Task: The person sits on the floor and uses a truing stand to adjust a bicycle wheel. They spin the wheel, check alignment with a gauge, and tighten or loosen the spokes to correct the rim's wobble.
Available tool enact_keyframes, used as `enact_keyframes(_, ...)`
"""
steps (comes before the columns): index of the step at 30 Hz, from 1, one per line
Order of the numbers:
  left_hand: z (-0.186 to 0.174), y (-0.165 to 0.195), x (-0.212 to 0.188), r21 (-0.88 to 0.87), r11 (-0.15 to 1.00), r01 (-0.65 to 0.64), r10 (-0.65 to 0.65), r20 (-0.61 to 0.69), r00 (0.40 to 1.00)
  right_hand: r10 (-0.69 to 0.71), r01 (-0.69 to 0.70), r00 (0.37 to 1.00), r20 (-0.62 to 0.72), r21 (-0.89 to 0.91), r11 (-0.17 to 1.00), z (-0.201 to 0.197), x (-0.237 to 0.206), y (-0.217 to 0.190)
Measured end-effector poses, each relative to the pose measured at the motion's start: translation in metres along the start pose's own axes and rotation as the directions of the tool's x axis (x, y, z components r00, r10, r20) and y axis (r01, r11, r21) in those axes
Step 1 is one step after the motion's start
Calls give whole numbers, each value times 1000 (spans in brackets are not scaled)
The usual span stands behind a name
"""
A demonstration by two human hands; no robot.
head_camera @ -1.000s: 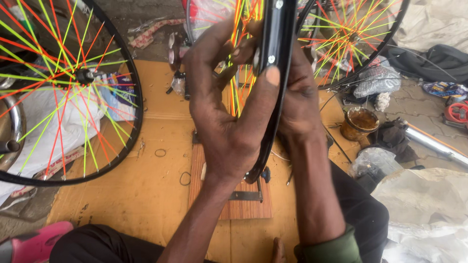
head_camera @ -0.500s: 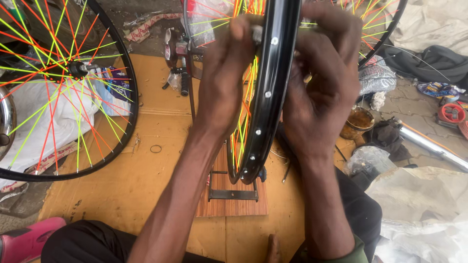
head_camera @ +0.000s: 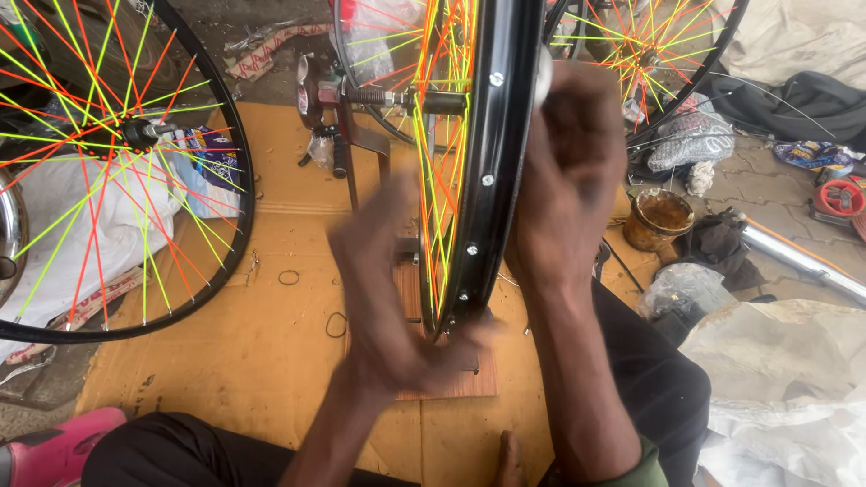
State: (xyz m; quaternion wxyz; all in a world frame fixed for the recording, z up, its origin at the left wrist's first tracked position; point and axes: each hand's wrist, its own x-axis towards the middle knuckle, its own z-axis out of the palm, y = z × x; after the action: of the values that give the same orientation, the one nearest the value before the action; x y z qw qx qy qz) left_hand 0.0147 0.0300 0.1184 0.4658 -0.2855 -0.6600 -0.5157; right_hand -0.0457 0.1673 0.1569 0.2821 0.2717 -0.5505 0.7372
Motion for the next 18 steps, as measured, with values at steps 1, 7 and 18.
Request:
enact_keyframes(1, -3, 3, -9, 127, 990, -65, 56, 70, 996, -9, 9, 1000, 2, 13, 1000, -3, -8, 0)
enact_keyframes(7, 4, 2, 0, 273, 961, -47, 13, 126, 992, 82, -74, 995, 53, -136, 988, -10, -41, 6)
enact_keyframes(18, 19, 3, 32, 67, 993, 100, -100, 8, 995, 93, -122, 965, 244, 104, 987, -11, 6, 27)
